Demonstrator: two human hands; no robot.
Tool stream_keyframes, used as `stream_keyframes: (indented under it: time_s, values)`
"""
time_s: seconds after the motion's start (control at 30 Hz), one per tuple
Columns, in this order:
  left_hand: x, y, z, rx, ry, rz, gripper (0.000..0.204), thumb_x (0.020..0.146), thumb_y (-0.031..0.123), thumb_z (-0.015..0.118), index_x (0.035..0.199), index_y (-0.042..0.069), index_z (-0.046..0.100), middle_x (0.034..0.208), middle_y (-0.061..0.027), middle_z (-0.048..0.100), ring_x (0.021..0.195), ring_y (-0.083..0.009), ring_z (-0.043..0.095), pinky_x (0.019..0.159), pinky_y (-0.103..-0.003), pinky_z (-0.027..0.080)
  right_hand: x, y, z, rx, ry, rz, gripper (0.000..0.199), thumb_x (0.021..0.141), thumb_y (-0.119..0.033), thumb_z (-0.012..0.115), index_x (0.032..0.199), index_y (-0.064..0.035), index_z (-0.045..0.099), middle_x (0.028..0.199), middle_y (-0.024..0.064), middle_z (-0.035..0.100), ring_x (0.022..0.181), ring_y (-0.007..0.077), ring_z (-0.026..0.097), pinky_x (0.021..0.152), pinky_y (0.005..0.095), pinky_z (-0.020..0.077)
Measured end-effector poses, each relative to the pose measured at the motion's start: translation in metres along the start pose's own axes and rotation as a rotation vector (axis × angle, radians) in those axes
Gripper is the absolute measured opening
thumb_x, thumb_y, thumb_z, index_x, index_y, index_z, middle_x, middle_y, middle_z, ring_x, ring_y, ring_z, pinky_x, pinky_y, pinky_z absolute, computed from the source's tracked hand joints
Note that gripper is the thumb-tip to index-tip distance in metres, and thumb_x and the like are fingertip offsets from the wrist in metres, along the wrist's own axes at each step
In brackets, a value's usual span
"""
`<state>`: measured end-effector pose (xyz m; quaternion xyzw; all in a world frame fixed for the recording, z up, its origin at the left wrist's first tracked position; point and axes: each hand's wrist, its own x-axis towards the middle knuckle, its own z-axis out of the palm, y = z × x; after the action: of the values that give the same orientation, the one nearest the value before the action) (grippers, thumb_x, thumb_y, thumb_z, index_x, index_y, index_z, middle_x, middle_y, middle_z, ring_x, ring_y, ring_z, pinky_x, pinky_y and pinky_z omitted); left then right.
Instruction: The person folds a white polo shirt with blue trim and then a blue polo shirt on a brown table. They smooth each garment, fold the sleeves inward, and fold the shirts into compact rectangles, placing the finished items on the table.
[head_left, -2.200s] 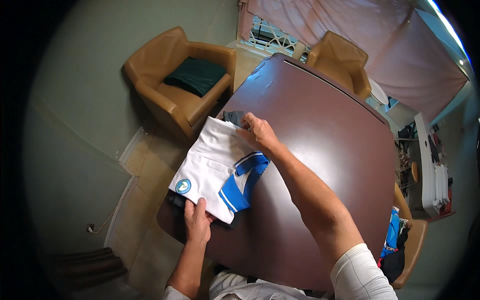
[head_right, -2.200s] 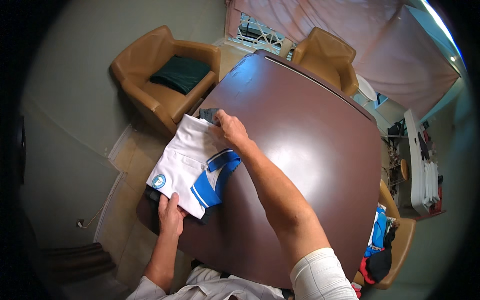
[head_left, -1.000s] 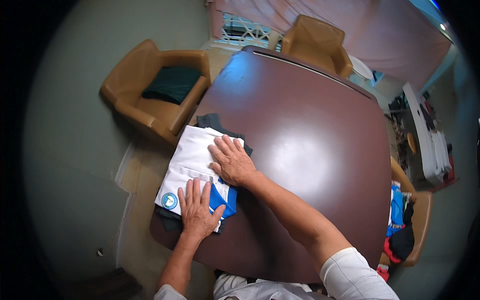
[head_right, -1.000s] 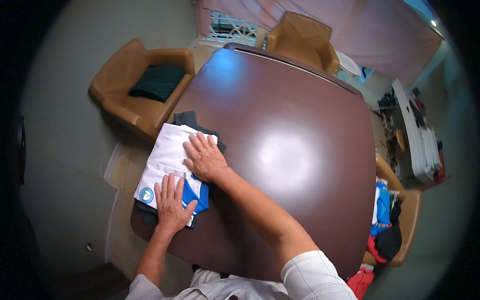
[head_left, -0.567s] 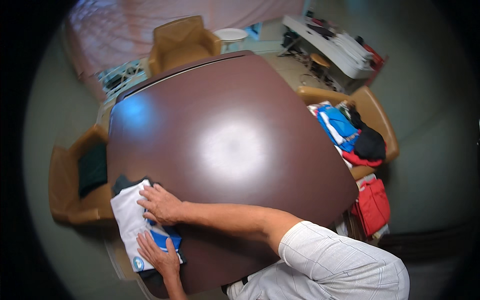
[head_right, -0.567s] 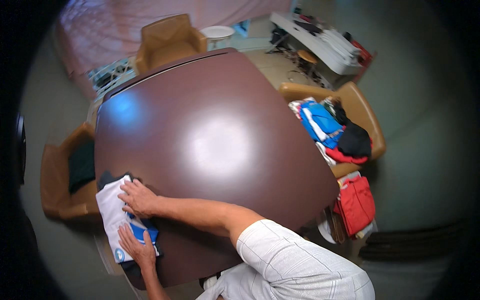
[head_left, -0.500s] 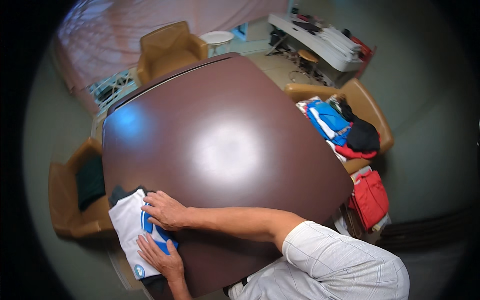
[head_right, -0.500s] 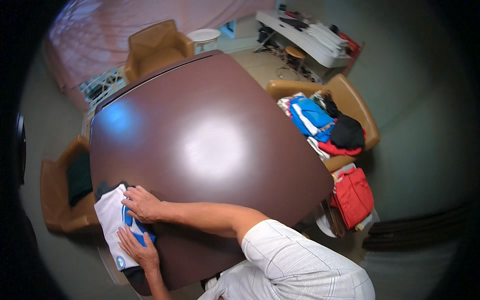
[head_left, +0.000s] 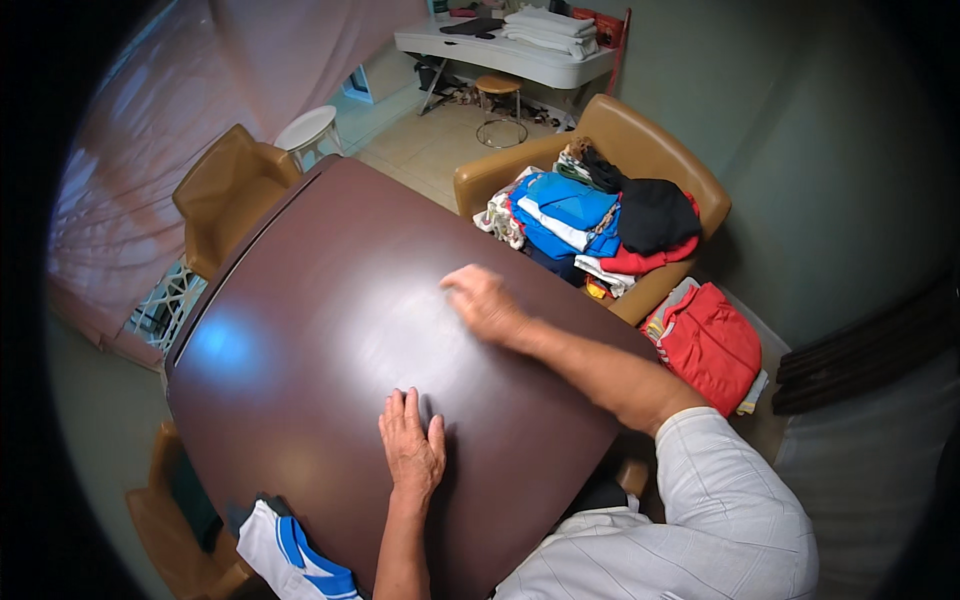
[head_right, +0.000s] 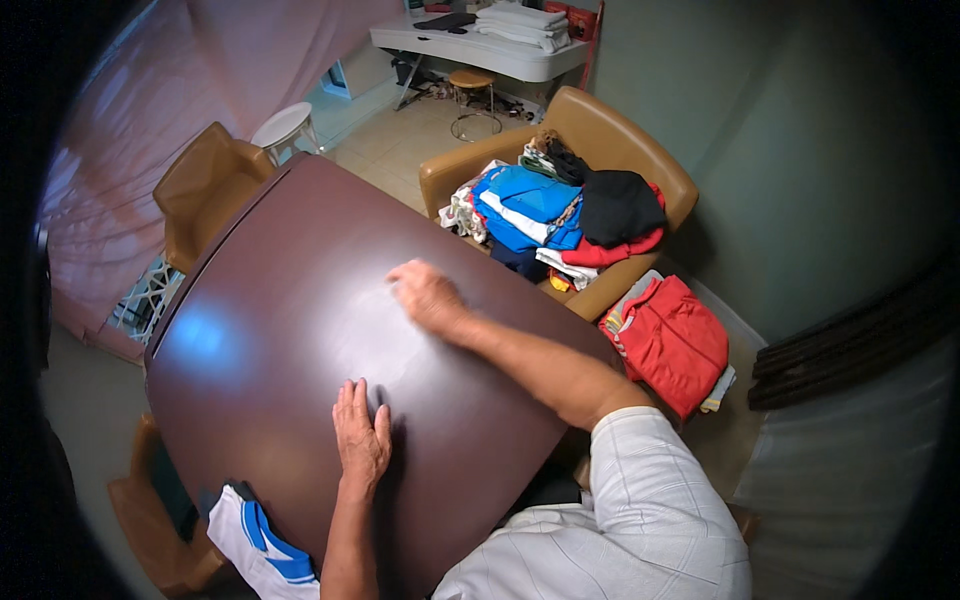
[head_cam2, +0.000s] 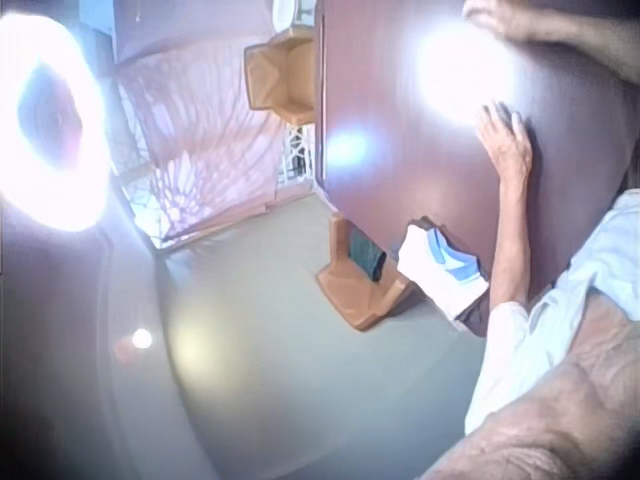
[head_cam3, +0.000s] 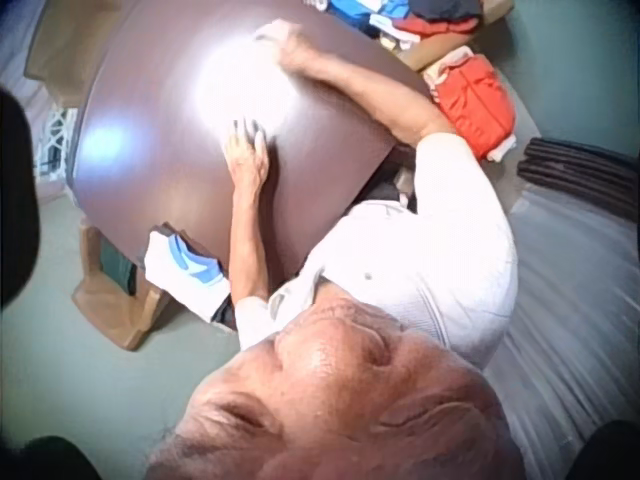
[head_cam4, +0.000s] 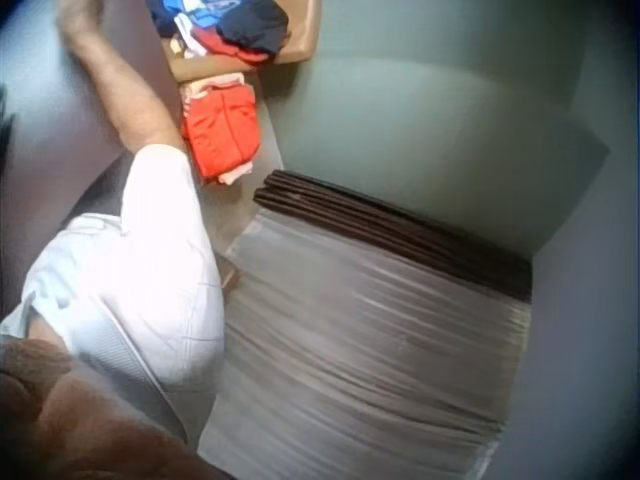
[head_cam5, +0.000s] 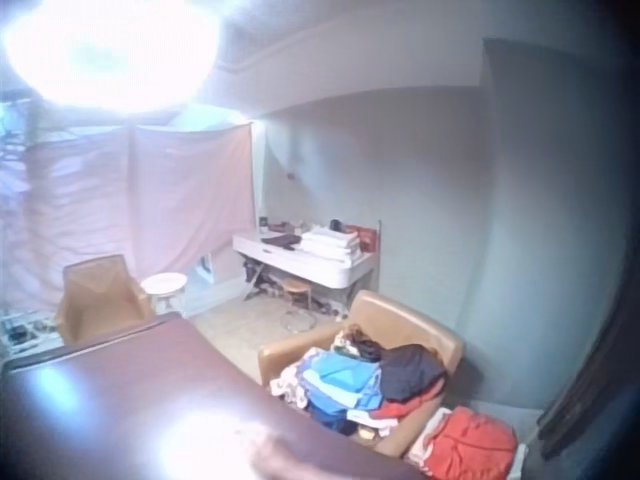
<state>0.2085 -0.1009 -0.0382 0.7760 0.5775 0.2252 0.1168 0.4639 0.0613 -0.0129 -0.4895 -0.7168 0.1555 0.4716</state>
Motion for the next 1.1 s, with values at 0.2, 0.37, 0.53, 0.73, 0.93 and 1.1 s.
stream_keyframes:
  time_s: [0.2, 0.37, 0.53, 0.73, 0.93, 1.1]
  values:
    - [0.037, 0.037, 0.03, 0.186, -0.07, 0.11, 0.066, 0.101, 0.034, 0.068, 0.155, 0.0, 0.051, 0.166, -0.0312, 0.039, 0.157, -0.051, 0.031, 0.127, -0.069, 0.018, 0.008, 0.186, -0.093, -0.258, 0.176, 0.297, 0.019, 0.096, -0.014, 0.063, 0.106, -0.0063, 0.077, 0.106, 0.0227, 0.075, 0.103, 0.0424, 0.071, 0.093, 0.052, 0.057]
    - [0.043, 0.043, 0.023, 0.168, -0.12, 0.092, 0.064, 0.1, 0.032, 0.067, 0.153, -0.001, 0.053, 0.166, -0.032, 0.039, 0.157, -0.0518, 0.03, 0.128, -0.069, 0.016, 0.017, 0.279, -0.126, -0.575, 0.162, 0.602, 0.019, 0.101, -0.024, 0.065, 0.102, -0.0089, 0.077, 0.109, 0.0253, 0.073, 0.102, 0.0465, 0.072, 0.089, 0.0578, 0.0576]
    - [0.045, 0.041, 0.018, 0.198, -0.157, 0.081, 0.065, 0.099, 0.032, 0.068, 0.153, -0.001, 0.053, 0.166, -0.033, 0.038, 0.157, -0.0529, 0.03, 0.128, -0.069, 0.016, 0.05, 0.316, -0.142, -0.834, 0.072, 0.661, 0.018, 0.097, -0.019, 0.071, 0.109, -0.0055, 0.074, 0.118, 0.0217, 0.071, 0.115, 0.0432, 0.068, 0.098, 0.0549, 0.0565]
    - [0.044, 0.038, 0.017, 0.203, -0.187, 0.065, 0.065, 0.099, 0.034, 0.068, 0.151, -0.001, 0.054, 0.165, -0.0338, 0.039, 0.156, -0.054, 0.032, 0.127, -0.07, 0.017, 0.077, 0.352, -0.153, -0.977, -0.051, 0.761, 0.033, 0.099, -0.017, 0.068, 0.128, -0.0019, 0.066, 0.133, 0.0246, 0.064, 0.124, 0.0429, 0.066, 0.105, 0.0543, 0.0543]
    - [0.044, 0.036, 0.015, 0.192, -0.183, 0.062, 0.065, 0.098, 0.037, 0.069, 0.149, 0.001, 0.057, 0.165, -0.0316, 0.041, 0.156, -0.0521, 0.033, 0.127, -0.07, 0.017, 0.086, 0.398, -0.164, -1.05, -0.11, 0.836, 0.03, 0.103, -0.015, 0.06, 0.129, -0.0023, 0.067, 0.137, 0.026, 0.065, 0.124, 0.0468, 0.067, 0.104, 0.0602, 0.0551]
    - [0.041, 0.041, 0.008, 0.174, -0.175, 0.036, 0.064, 0.095, 0.034, 0.073, 0.147, 0.001, 0.059, 0.166, -0.0309, 0.041, 0.156, -0.0517, 0.033, 0.127, -0.071, 0.017, 0.09, 0.379, -0.175, -0.841, -0.014, 0.986, 0.034, 0.1, -0.018, 0.063, 0.13, -0.0037, 0.067, 0.137, 0.0257, 0.068, 0.124, 0.0486, 0.067, 0.104, 0.058, 0.0558]
